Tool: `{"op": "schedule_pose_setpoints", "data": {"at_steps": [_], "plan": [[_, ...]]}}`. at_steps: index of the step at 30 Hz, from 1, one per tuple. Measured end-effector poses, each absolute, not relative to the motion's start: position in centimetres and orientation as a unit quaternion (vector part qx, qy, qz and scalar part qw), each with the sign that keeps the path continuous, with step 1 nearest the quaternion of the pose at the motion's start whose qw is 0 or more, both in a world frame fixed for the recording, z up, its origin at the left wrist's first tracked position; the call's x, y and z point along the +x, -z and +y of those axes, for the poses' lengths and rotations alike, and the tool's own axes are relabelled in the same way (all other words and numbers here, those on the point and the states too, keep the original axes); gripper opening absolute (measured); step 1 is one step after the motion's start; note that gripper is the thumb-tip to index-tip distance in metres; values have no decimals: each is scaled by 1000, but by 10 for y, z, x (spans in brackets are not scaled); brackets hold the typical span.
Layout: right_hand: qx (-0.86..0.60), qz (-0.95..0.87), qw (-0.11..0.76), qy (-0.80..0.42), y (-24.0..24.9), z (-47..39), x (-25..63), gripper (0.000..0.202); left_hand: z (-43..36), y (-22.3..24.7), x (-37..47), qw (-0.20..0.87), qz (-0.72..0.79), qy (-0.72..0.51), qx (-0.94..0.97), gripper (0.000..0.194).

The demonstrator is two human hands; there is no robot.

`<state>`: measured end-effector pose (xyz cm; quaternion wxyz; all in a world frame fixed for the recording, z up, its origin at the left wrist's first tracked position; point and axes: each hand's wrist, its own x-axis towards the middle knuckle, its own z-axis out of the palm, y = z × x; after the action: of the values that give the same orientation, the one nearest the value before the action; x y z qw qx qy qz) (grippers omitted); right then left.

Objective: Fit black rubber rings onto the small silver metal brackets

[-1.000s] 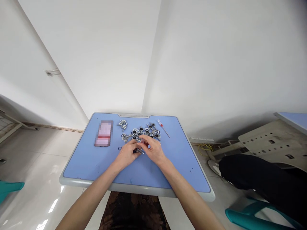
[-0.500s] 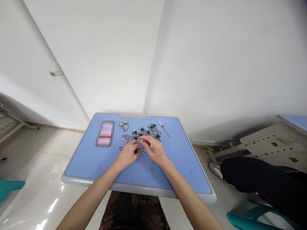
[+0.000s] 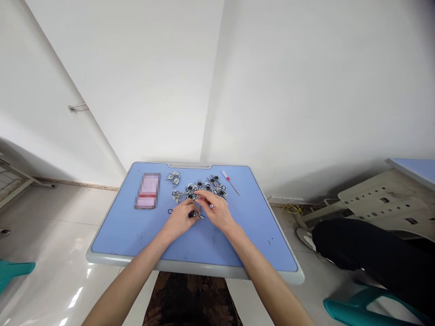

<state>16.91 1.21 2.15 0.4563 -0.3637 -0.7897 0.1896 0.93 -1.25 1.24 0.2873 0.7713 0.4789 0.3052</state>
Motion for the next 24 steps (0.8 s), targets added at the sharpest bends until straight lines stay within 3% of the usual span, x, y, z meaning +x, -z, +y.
{"op": "schedule_pose_setpoints", "data": {"at_steps": [3,8,17,24], "plan": [[-370,-786,464,-176,-21,14,170,24,-12,-13,9,291,476,-304,772,12],[-314,-807,435,-246,-23,10,175,37,-12,-13,9,295,483,-305,766,11],[-371,-777,471,-192,-15,14,168,16,-12,-14,9,291,478,-307,770,14],[-334,-789,441,-268,-22,8,172,32,-11,-11,9,299,478,-310,765,13]]}}
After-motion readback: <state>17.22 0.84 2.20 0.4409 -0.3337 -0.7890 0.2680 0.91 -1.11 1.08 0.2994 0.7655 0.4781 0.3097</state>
